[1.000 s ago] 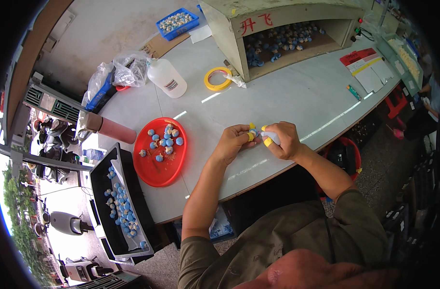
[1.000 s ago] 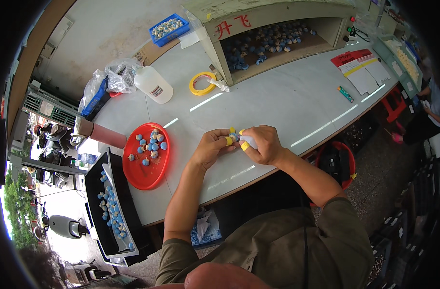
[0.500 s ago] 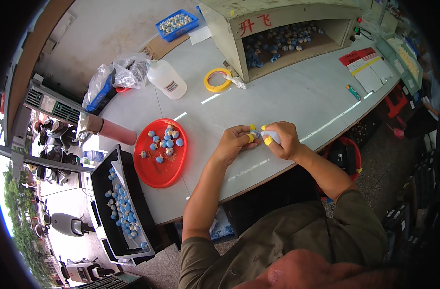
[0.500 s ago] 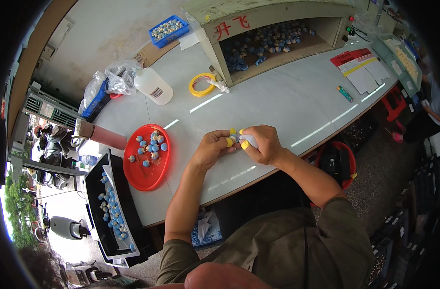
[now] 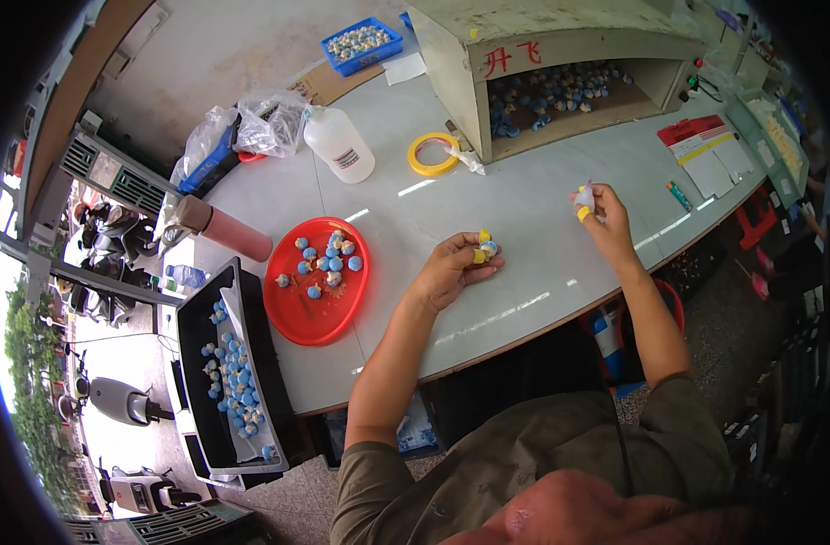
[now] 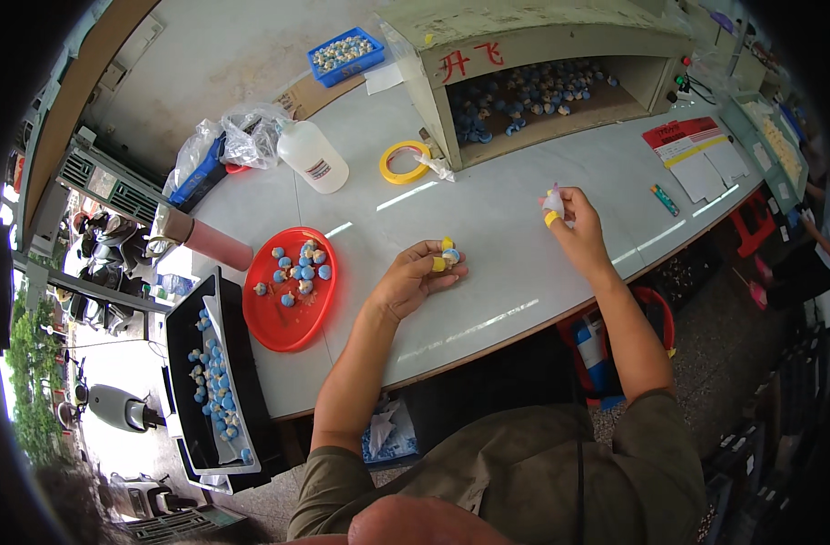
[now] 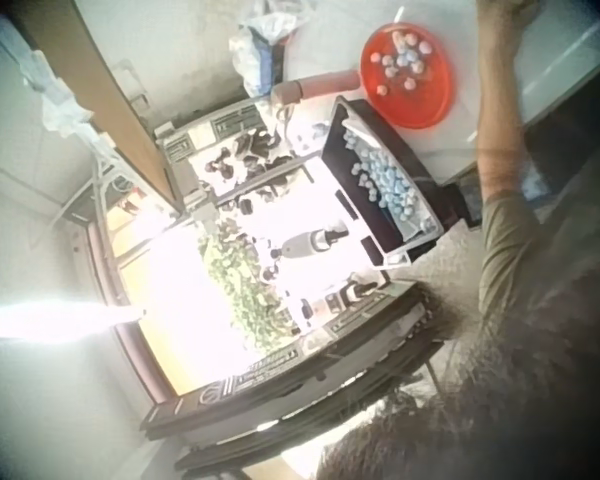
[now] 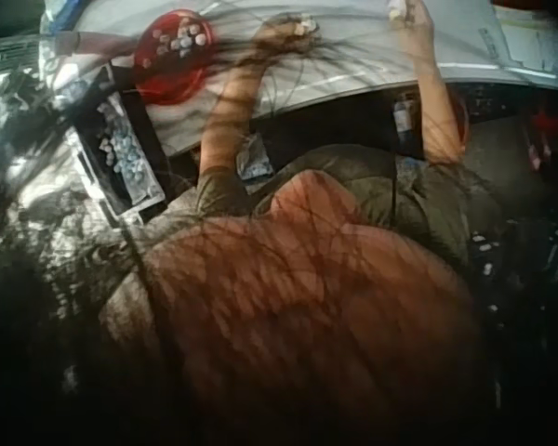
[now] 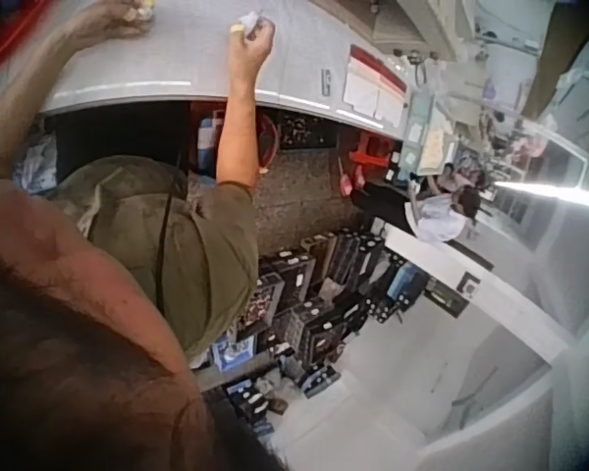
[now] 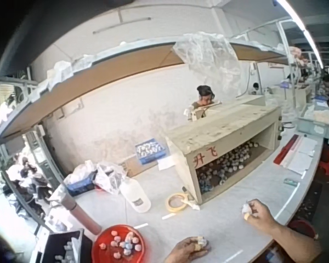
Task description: The person assembles small blue and white figurines by applying glue from a bottle and attaching yellow pieces to the base. They handle the figurines one at a time, placing finished units into a wooden box on the table.
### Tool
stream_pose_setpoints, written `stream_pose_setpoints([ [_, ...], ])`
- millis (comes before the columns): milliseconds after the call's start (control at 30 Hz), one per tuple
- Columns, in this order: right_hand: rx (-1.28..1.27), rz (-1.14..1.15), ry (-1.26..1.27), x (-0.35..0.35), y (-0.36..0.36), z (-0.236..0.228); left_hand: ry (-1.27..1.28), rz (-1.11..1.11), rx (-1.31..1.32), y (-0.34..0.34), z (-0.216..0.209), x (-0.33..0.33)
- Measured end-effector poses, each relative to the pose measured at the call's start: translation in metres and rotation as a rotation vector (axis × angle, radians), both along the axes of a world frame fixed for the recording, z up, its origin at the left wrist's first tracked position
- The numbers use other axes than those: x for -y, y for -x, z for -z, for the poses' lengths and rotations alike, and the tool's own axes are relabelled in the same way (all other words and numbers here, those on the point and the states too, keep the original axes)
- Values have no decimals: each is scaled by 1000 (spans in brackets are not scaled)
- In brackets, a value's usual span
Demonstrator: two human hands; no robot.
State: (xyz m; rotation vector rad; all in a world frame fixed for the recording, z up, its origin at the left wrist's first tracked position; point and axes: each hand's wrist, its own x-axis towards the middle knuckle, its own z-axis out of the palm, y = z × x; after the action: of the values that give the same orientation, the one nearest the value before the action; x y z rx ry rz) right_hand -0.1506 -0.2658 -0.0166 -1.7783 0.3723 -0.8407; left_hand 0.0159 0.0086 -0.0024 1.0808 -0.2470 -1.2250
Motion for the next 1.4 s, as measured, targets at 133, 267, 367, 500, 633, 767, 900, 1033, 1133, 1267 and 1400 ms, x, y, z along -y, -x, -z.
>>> stream_pose_setpoints([
  [133,-190,308,359,72,5,9,8,1,32,-2,-3,-2],
  [267,-407,382,268,110,14,22,19,-7,36,-1,-3,1],
  [367,-315,481,367,107,14,32,21,-22,8,0,-5,2],
  [500,-147,789,740,66,14,12,34,-90,-27,-2,2,0],
  [633,-5,335,672,30,-23,-18,21,-131,-35,-1,5,1],
  [767,-156,143,532,27,-108,-19,3,-143,28,1,-3,2],
  [900,-428,263,698,42,-176,-16,15,-124,57,-3,0,1],
  [1033,-634,297,757,46,-204,-11,25,-133,55,-6,5,1],
  [1133,-550,290,786,54,-198,1,30,-144,21,-6,2,1],
  [1267,-485,149,575,36,-172,-7,52,-233,21,-8,13,2],
  [1400,-172,-379,-221,-14,-141,-25,49,-292,26,-10,11,4],
])
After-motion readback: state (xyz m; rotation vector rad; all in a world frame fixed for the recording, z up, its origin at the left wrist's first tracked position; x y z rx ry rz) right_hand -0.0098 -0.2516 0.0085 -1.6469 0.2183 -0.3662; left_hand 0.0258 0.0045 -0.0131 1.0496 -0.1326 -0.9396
